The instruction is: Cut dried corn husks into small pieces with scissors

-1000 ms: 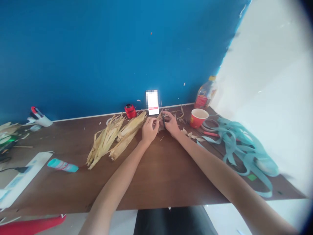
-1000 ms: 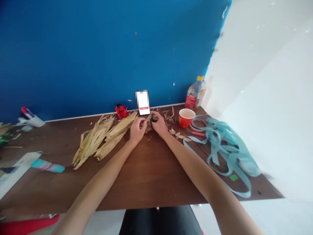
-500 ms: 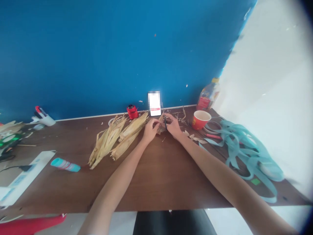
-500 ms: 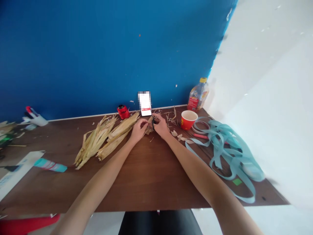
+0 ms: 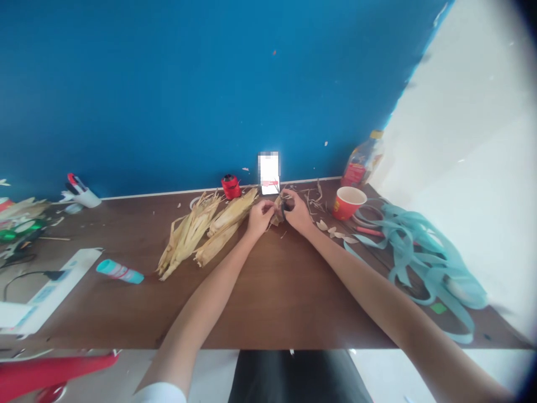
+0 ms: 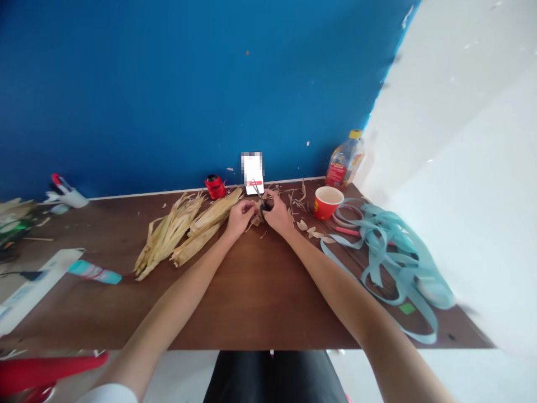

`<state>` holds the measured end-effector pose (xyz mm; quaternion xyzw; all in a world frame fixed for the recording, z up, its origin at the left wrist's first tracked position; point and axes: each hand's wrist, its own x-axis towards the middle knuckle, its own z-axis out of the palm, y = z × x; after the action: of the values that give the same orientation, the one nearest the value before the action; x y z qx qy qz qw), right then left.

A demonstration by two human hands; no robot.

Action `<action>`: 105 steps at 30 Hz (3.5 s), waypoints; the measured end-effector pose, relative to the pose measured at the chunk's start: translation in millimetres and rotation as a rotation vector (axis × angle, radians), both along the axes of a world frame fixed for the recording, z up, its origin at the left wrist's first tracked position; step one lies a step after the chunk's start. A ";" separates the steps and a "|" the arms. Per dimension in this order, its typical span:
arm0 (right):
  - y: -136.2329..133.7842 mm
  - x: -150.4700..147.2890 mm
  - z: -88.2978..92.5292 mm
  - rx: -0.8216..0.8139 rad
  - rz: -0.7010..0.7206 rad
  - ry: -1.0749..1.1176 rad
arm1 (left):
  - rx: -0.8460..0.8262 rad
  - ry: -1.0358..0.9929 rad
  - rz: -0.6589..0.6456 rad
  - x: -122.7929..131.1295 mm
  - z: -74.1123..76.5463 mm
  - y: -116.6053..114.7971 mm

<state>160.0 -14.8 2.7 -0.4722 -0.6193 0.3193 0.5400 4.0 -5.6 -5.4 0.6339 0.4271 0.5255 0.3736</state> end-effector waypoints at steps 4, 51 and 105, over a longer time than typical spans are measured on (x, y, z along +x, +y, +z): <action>-1.2 -0.1 0.6 -0.013 0.012 -0.004 | 0.033 0.063 0.010 1.9 4.3 -2.1; -2.6 0.6 -0.1 0.017 -0.161 -0.162 | 0.025 0.145 0.020 0.0 4.1 -1.6; -10.6 -5.1 10.1 0.058 -0.018 -0.550 | -0.109 -0.374 0.119 -5.0 4.0 1.8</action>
<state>154.9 -25.3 12.8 -0.5311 -0.7473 0.1564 0.3675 -1.0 -3.8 -1.4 0.4777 0.4147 0.6314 0.4485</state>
